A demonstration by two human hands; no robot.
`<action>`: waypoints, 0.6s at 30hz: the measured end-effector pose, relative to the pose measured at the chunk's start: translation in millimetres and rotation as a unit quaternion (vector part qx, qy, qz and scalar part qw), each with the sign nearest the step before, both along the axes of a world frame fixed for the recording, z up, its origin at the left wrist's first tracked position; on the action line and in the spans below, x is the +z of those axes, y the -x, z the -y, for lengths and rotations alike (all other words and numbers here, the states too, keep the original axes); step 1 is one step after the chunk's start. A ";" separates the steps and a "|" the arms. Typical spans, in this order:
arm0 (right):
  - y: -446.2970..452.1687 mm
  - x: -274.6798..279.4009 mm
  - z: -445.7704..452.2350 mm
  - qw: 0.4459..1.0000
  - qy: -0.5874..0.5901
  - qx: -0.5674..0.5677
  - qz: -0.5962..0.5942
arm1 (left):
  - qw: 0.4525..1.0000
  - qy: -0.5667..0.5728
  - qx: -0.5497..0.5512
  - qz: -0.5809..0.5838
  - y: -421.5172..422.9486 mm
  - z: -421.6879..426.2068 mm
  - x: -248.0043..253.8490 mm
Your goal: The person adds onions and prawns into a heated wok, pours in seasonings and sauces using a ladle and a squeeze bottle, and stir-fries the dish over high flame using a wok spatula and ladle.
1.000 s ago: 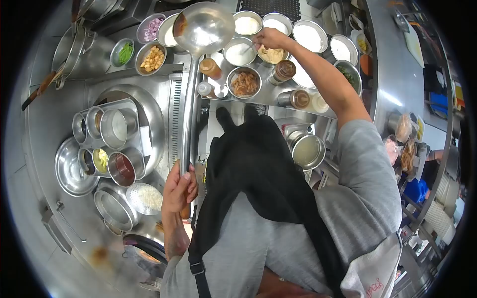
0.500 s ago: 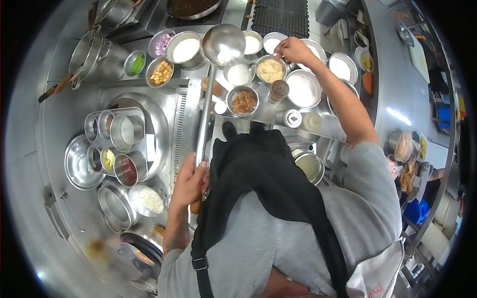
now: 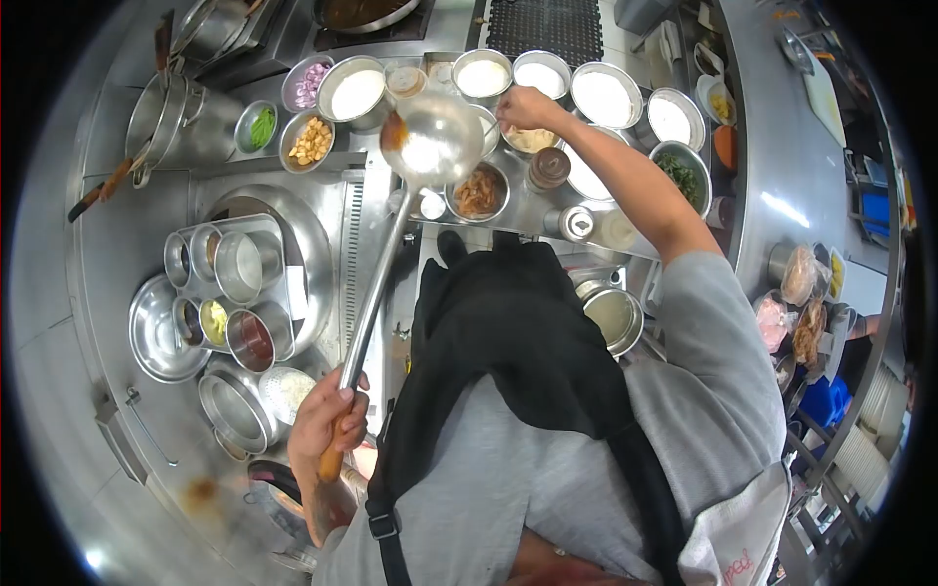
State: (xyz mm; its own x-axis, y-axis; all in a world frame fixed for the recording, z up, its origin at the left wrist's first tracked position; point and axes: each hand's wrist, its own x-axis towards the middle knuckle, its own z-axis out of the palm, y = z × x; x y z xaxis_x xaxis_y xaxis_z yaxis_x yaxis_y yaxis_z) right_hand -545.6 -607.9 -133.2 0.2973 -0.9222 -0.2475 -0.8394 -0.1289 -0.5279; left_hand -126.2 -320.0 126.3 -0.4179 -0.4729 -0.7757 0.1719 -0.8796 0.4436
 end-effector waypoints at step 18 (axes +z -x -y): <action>94.9 59.1 -36.5 0.990 0.067 -0.123 -0.020 | 0.997 -0.050 -0.051 -0.009 31.3 30.7 -7.5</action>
State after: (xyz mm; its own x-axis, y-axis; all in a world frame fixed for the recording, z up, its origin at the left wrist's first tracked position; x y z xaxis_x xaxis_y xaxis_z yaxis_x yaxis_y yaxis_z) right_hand -640.5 -571.4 -74.1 0.0529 -0.9907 -0.1255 -0.8736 0.0150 -0.4865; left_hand -157.5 -350.7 118.8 -0.4746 -0.3483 -0.8084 0.0873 -0.9325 0.3505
